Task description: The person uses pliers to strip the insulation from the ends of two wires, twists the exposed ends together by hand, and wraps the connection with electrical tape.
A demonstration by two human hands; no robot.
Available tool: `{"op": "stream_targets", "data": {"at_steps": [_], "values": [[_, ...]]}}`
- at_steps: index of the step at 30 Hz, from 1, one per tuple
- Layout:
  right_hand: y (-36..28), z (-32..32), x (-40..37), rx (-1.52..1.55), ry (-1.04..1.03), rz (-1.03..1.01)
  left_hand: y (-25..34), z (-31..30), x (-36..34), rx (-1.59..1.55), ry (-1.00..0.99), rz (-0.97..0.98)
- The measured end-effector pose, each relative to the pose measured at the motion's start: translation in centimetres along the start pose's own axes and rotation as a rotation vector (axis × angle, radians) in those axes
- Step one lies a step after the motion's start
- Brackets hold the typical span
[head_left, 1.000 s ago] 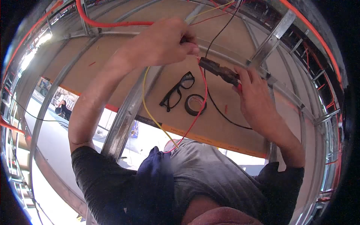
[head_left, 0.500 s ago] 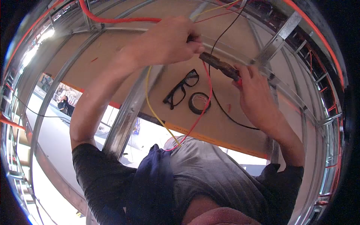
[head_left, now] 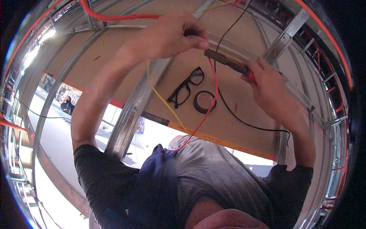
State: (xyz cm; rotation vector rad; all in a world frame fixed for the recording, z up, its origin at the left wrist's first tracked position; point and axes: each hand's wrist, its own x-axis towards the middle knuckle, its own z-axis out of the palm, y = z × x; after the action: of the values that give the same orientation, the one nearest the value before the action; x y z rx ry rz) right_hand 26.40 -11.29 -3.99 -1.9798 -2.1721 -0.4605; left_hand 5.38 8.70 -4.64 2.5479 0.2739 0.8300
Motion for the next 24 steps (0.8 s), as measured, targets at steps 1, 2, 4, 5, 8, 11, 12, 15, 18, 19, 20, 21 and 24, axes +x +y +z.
{"op": "stream_targets", "data": {"at_steps": [1, 2, 4, 5, 8, 11, 12, 15, 18, 19, 20, 21, 24], "values": [[0.3, -0.1, 0.2, 0.001, -0.001, 0.003, 0.4, -0.1, -0.1, -0.011, -0.004, -0.011], [0.6, -0.1, 0.4, 0.012, -0.020, -0.001, 0.7, -0.2, -0.2, -0.020, -0.008, -0.020], [1.4, -0.4, 1.2, 0.023, -0.035, -0.003, 0.8, -0.2, -0.2, -0.027, -0.023, -0.008], [1.8, -0.7, 1.6, 0.046, -0.106, -0.027, 0.8, -0.2, -0.2, -0.035, -0.037, 0.001], [2.8, -0.6, 1.9, 0.086, -0.141, -0.121, 1.9, -0.3, -0.4, -0.010, -0.070, -0.039], [4.0, 0.2, 2.9, 0.191, -0.170, -0.195, 1.7, 0.0, -0.8, -0.141, -0.094, -0.058], [4.4, 0.5, 3.2, 0.281, -0.239, -0.195, 1.6, 0.2, -1.0, -0.135, -0.094, -0.055], [4.6, 1.2, 3.8, 0.309, -0.294, -0.218, 1.4, 0.3, -1.3, -0.176, -0.094, -0.046], [4.2, 1.9, 3.9, 0.290, -0.291, -0.215, 1.3, 0.3, -1.4, -0.171, -0.106, -0.066], [4.1, 2.0, 4.0, 0.292, -0.292, -0.216, 1.1, 0.4, -1.4, -0.234, -0.093, -0.040], [3.9, 2.1, 4.1, 0.320, -0.319, -0.200, 0.9, 0.4, -1.5, -0.296, -0.079, -0.012], [3.9, 2.1, 4.3, 0.347, -0.346, -0.184, 0.7, 0.4, -1.6, -0.294, -0.079, -0.012], [4.3, 2.2, 5.2, 0.421, -0.384, -0.239, 0.6, -0.2, -1.8, -0.300, -0.076, -0.019]]}}
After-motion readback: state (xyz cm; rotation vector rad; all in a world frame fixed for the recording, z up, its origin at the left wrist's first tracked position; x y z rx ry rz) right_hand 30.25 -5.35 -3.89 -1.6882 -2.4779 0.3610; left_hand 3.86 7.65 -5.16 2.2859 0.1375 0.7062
